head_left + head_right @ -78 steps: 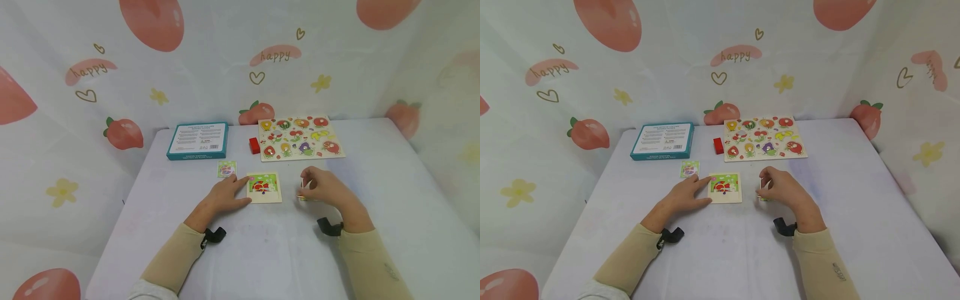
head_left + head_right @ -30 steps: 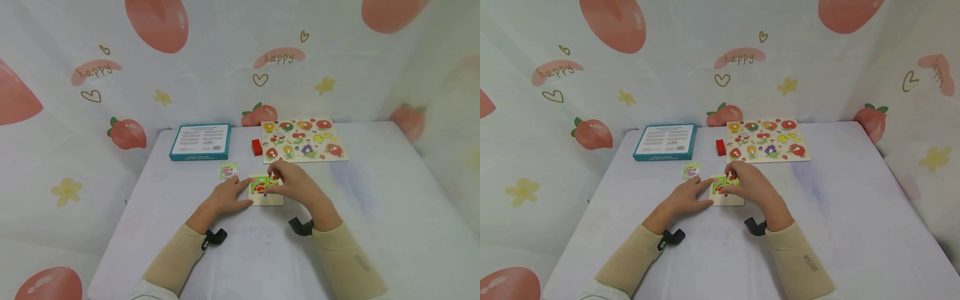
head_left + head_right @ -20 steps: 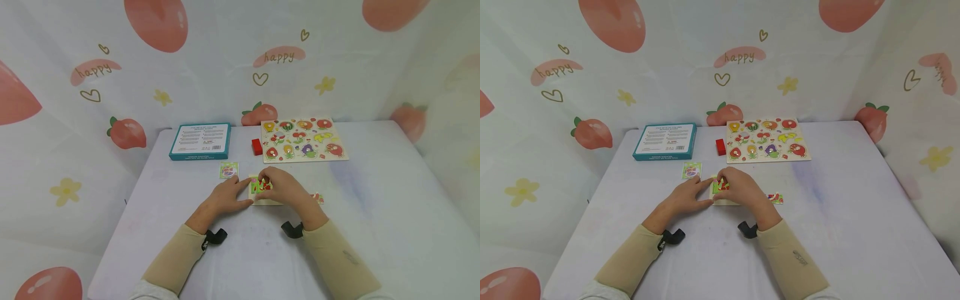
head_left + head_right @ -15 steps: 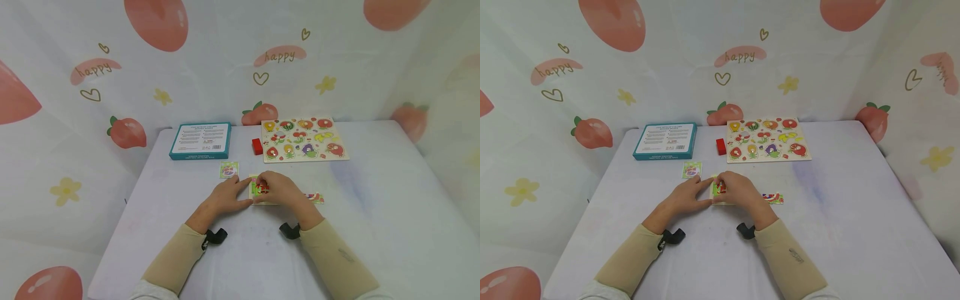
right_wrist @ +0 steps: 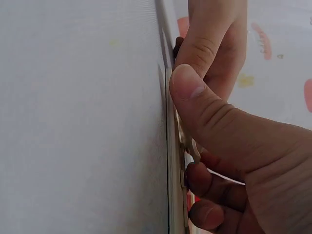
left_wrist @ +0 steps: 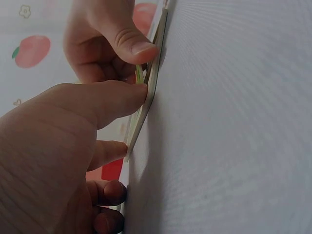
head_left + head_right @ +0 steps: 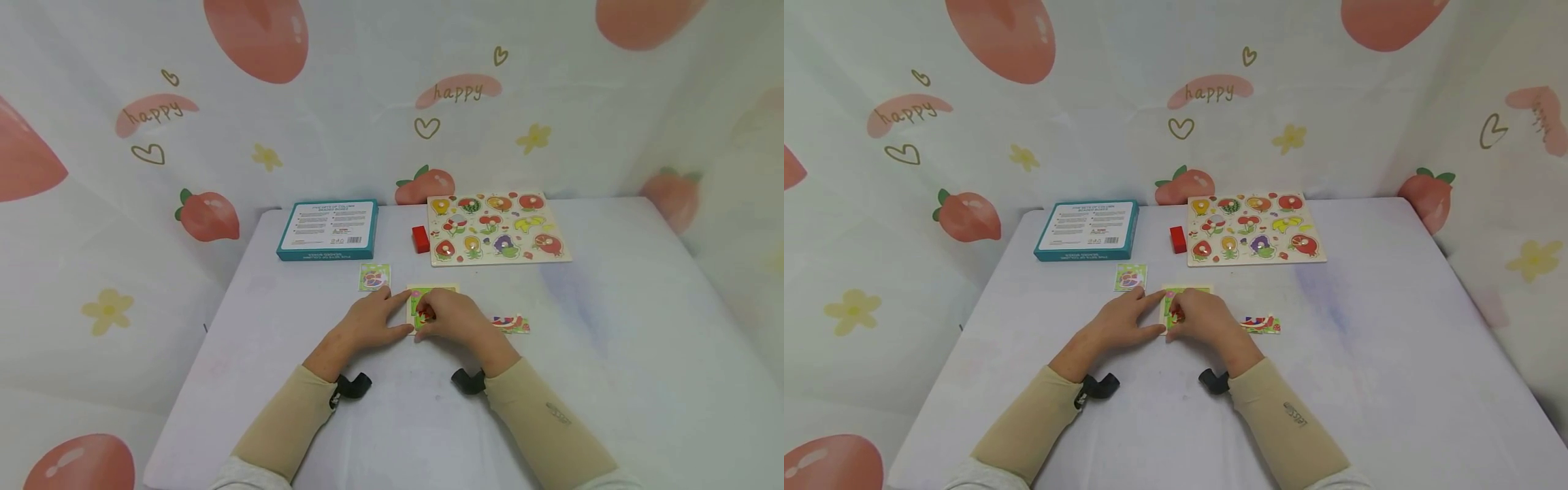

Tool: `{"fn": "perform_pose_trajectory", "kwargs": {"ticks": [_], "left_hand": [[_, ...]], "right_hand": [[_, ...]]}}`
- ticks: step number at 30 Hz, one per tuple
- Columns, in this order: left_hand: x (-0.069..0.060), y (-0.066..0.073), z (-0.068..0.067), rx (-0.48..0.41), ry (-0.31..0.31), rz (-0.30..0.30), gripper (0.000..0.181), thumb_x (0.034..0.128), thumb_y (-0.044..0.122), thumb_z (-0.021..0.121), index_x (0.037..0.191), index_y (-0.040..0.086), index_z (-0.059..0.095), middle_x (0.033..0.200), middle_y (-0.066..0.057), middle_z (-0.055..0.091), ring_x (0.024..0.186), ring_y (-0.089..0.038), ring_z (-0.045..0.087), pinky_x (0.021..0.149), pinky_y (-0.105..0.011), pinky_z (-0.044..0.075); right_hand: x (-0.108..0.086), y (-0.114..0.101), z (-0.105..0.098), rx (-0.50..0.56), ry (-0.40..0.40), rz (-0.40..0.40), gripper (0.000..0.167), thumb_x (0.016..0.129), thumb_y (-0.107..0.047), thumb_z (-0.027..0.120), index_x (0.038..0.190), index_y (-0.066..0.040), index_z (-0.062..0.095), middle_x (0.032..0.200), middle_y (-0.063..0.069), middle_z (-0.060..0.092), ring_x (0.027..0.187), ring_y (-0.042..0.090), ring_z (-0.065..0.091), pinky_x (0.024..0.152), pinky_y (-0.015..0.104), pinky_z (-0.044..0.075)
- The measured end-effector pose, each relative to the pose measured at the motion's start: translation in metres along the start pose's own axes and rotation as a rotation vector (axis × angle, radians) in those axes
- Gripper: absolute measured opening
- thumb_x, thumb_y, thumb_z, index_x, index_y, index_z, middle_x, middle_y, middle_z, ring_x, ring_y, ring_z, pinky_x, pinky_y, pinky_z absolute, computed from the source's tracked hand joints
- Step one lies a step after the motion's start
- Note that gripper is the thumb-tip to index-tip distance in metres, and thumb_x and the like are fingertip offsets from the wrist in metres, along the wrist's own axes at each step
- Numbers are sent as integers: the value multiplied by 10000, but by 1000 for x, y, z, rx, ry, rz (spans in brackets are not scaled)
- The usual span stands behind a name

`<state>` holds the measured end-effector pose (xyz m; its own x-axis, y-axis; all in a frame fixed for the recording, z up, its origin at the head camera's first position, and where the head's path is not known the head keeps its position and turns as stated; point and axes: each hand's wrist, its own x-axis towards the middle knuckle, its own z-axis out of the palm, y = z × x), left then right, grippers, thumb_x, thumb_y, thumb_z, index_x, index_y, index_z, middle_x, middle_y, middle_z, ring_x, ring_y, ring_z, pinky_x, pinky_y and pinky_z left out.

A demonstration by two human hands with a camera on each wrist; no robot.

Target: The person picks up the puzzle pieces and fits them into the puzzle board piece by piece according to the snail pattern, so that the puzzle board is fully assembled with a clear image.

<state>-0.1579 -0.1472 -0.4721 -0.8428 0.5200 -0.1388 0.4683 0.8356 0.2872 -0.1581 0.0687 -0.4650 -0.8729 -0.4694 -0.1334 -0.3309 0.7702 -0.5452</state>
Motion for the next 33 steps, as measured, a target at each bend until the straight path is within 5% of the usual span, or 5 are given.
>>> {"fn": "perform_pose_trajectory", "kwargs": {"ticks": [10, 33], "left_hand": [[1, -2, 2, -6, -3, -9, 743, 937, 545, 661, 1581, 257, 432, 967, -32, 430, 808, -166, 444, 642, -300, 350], [1, -1, 0, -17, 1, -5, 744, 934, 538, 670, 1578, 246, 438, 962, -35, 432, 801, -167, 444, 630, -297, 348]], "right_hand": [[-3, -7, -3, -26, -34, 18, 443, 771, -320, 919, 1140, -141, 753, 975, -60, 636, 905, 141, 558, 887, 358, 492], [-4, -8, 1, 50, 24, 48, 380, 790, -253, 913, 1106, -110, 758, 895, -50, 639, 849, 157, 563, 835, 343, 493]]}}
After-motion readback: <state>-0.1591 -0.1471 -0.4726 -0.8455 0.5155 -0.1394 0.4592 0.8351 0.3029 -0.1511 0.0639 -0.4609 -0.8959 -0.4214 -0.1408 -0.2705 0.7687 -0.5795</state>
